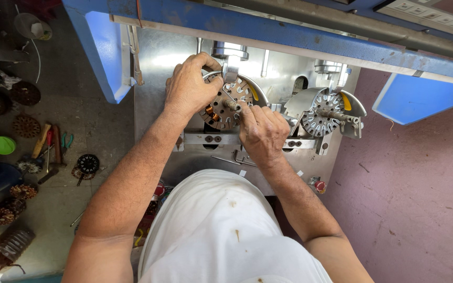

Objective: The person operates a dual-station motor winding machine, manually adjusting copper wire on the stator core with a tool, then uses the control panel to set parameters and start the winding cycle. The person handles the stator core and control panel throughout.

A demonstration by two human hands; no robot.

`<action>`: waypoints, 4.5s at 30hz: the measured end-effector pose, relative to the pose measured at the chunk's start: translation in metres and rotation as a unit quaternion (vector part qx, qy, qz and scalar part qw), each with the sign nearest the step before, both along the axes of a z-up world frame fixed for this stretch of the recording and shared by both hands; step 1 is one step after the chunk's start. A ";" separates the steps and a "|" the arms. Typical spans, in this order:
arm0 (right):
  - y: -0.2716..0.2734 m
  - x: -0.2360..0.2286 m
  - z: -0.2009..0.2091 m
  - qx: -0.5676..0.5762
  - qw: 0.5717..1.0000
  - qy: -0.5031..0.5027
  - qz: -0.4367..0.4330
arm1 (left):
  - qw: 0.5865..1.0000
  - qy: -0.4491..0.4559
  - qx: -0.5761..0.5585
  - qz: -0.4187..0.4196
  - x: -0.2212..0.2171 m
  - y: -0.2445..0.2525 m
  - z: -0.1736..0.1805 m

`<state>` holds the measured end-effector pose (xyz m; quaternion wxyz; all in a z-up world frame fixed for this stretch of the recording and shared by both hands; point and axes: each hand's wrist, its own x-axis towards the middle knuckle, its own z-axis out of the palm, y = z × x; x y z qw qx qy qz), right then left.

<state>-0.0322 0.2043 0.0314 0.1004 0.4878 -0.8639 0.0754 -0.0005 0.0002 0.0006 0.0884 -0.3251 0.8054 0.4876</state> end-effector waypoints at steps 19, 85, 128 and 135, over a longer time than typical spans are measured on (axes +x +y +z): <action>0.008 0.006 -0.006 -0.019 0.998 -0.043 -0.041 | 0.999 0.031 0.009 0.016 0.012 0.002 0.008; 0.116 0.039 -0.010 -0.024 0.985 -0.123 -0.120 | 0.982 -0.183 0.033 0.039 0.329 0.082 -0.075; 0.063 0.023 0.016 -0.085 0.983 -0.144 -0.073 | 0.980 -0.175 0.054 0.080 0.327 0.075 -0.074; 0.059 0.018 0.015 -0.089 0.984 -0.137 -0.072 | 0.979 -0.178 0.048 0.082 0.327 0.077 -0.076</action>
